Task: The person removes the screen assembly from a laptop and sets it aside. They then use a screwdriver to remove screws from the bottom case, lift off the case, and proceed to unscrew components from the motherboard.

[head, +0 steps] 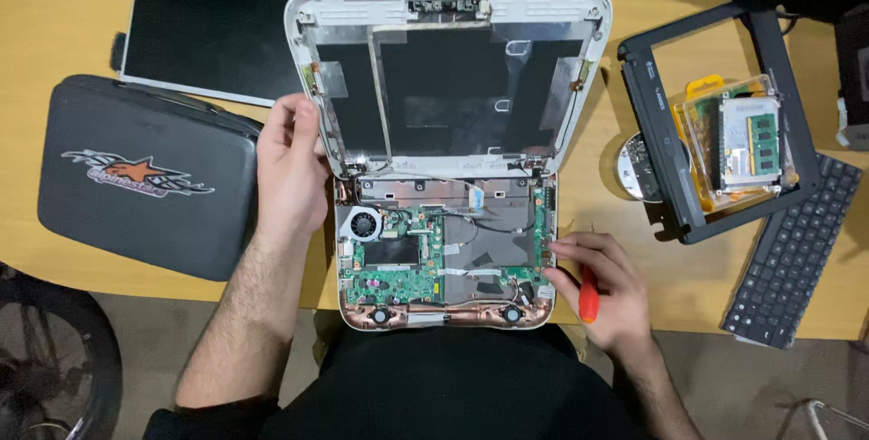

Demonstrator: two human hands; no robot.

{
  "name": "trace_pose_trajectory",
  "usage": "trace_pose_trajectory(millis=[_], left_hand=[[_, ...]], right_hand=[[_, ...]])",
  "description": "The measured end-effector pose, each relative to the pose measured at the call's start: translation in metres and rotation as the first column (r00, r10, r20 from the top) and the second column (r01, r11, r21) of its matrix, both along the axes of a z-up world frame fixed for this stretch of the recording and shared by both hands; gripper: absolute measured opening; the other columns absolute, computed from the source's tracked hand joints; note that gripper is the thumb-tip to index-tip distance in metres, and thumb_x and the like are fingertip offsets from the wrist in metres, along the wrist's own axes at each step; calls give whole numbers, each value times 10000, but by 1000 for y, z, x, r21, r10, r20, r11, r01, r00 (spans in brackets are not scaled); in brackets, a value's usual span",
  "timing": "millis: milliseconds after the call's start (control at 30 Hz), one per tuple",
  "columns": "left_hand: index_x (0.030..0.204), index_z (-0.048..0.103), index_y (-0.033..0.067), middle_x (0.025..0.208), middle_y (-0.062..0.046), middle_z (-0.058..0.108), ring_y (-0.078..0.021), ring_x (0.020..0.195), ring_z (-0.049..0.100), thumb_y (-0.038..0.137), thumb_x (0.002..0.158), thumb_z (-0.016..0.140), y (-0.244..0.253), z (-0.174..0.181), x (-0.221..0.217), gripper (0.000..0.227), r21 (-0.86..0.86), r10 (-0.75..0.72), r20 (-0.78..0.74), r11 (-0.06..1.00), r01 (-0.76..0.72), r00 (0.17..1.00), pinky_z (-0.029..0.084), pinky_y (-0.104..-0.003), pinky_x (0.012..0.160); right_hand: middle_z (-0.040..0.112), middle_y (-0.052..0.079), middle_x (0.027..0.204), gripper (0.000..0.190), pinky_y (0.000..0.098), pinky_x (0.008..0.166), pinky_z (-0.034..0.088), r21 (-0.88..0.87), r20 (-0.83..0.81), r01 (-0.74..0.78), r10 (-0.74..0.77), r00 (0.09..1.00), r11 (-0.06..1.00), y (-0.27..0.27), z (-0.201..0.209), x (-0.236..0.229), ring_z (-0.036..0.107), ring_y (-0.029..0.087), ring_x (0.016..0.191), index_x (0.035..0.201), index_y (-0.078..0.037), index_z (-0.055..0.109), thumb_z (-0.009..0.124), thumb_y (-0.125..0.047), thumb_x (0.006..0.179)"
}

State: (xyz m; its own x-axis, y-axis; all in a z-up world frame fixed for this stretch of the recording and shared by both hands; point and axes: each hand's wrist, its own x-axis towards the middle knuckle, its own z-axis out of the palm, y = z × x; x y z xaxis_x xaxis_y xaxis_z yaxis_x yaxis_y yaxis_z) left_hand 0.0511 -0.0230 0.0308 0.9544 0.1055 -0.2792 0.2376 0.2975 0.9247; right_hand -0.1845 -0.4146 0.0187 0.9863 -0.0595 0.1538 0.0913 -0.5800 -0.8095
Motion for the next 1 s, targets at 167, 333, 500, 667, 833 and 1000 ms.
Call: trace_pose_trajectory(millis=[167, 333, 500, 667, 833, 1000], left_hand=[[1571, 611, 3, 1426, -206, 624, -376, 1350, 740, 278, 1328, 578, 9, -3, -55, 368, 292, -85, 264, 956, 5, 961, 689, -575, 1125], [1609, 576, -66, 1529, -295, 668, -439, 1380, 696, 99, 1314, 502, 10, 17, -124, 346, 542, -175, 341, 840, -41, 924, 628, -616, 1163], [1606, 576, -93, 1549, -324, 740, -512, 1421, 758, 27, 1260, 614, 24, -3, -160, 368, 576, -234, 384, 817, -34, 893, 609, -652, 1202], [1635, 545, -68, 1617, -342, 748, -512, 1493, 743, -68, 1216, 616, 35, -14, -157, 425, 568, -314, 434, 823, 15, 844, 622, -616, 1235], [1673, 519, -60, 1726, -358, 671, -591, 1589, 640, -182, 1139, 563, 36, -8, -160, 550, 615, -447, 429, 781, 109, 785, 599, -672, 1262], [1650, 588, -52, 1690, -293, 727, -512, 1515, 731, -190, 1135, 572, 35, -10, -158, 534, 661, -435, 442, 749, 43, 784, 639, -589, 1212]], right_hand=[[894, 201, 1129, 287, 514, 1048, 691, 168, 89, 73, -89, 992, 983, 14, 10, 6, 897, 405, 1099, 1157, 13, 932, 1049, 14, 895], [891, 216, 1149, 285, 541, 1067, 681, 135, 111, 30, -45, 993, 990, 16, 16, 2, 894, 451, 1150, 1193, 24, 918, 1014, 52, 926], [885, 224, 1215, 294, 512, 970, 732, 53, 165, -17, 8, 986, 998, 15, 22, 2, 885, 440, 1118, 1227, 13, 910, 1004, 74, 955], [832, 311, 1231, 239, 518, 959, 754, 134, 250, -63, 28, 968, 989, 18, 11, -8, 858, 457, 1115, 1243, 127, 866, 961, 109, 1025], [799, 318, 1306, 251, 498, 1007, 749, 178, 275, -21, -29, 961, 984, 17, 6, -16, 852, 443, 1203, 1282, 153, 845, 951, 169, 1055], [837, 256, 1273, 196, 504, 1070, 707, 34, 291, 6, -16, 957, 999, 16, 8, -13, 848, 414, 1216, 1272, 68, 877, 965, 85, 1097]])
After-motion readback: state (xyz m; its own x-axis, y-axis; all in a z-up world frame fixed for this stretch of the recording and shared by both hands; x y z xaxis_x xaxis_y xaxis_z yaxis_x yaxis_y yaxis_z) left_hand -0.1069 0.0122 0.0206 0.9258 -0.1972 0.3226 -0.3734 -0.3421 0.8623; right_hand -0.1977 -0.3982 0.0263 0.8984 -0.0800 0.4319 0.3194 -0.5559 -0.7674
